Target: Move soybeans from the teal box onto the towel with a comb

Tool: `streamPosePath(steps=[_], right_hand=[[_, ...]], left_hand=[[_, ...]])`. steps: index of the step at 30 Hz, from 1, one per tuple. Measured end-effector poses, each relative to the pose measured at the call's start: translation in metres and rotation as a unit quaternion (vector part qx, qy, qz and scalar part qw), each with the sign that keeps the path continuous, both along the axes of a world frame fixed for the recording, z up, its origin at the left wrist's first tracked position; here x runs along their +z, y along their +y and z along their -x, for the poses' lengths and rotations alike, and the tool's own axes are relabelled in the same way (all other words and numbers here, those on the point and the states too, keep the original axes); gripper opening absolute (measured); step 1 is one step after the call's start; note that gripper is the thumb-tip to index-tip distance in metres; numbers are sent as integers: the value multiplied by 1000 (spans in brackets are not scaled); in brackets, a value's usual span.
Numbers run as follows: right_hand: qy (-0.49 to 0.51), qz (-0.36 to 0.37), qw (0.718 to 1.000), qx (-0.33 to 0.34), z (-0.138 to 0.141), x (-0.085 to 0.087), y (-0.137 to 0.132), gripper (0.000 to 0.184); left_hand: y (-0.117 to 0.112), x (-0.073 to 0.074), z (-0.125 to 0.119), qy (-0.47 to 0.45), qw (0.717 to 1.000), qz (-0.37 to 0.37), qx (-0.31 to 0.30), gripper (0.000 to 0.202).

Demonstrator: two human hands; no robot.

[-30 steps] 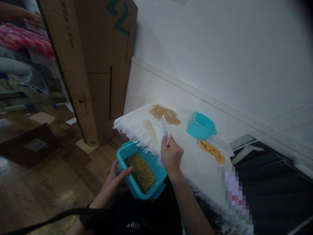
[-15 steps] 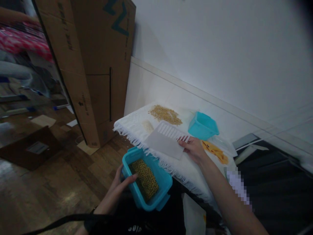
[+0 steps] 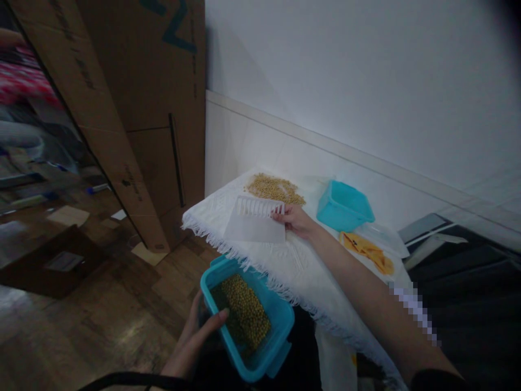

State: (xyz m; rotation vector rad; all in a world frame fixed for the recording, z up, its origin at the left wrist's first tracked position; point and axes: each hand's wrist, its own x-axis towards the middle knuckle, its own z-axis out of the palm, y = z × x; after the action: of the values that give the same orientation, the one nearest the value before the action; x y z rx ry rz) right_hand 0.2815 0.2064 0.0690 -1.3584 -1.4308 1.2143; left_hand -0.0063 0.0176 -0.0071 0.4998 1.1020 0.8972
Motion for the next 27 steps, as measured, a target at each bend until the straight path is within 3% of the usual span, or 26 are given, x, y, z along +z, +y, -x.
streamPosePath(steps=[3, 9, 13, 20, 23, 27], right_hand=[[18, 46, 998, 50, 10, 5, 27, 50], [9, 64, 995, 76, 24, 20, 72, 50], [4, 54, 994, 99, 31, 21, 97, 48], [-11, 31, 993, 115, 34, 21, 112, 49], [28, -7, 997, 66, 19, 29, 96, 52], [24, -114, 985, -129, 5, 27, 58, 53]], left_hand=[[2, -4, 1, 12, 1000, 21, 8, 101], [7, -8, 5, 39, 999, 31, 17, 102], [11, -11, 5, 22, 999, 12, 39, 103], [14, -6, 5, 41, 997, 21, 58, 104], [15, -4, 6, 34, 998, 29, 54, 105], [15, -8, 15, 52, 998, 12, 39, 93]])
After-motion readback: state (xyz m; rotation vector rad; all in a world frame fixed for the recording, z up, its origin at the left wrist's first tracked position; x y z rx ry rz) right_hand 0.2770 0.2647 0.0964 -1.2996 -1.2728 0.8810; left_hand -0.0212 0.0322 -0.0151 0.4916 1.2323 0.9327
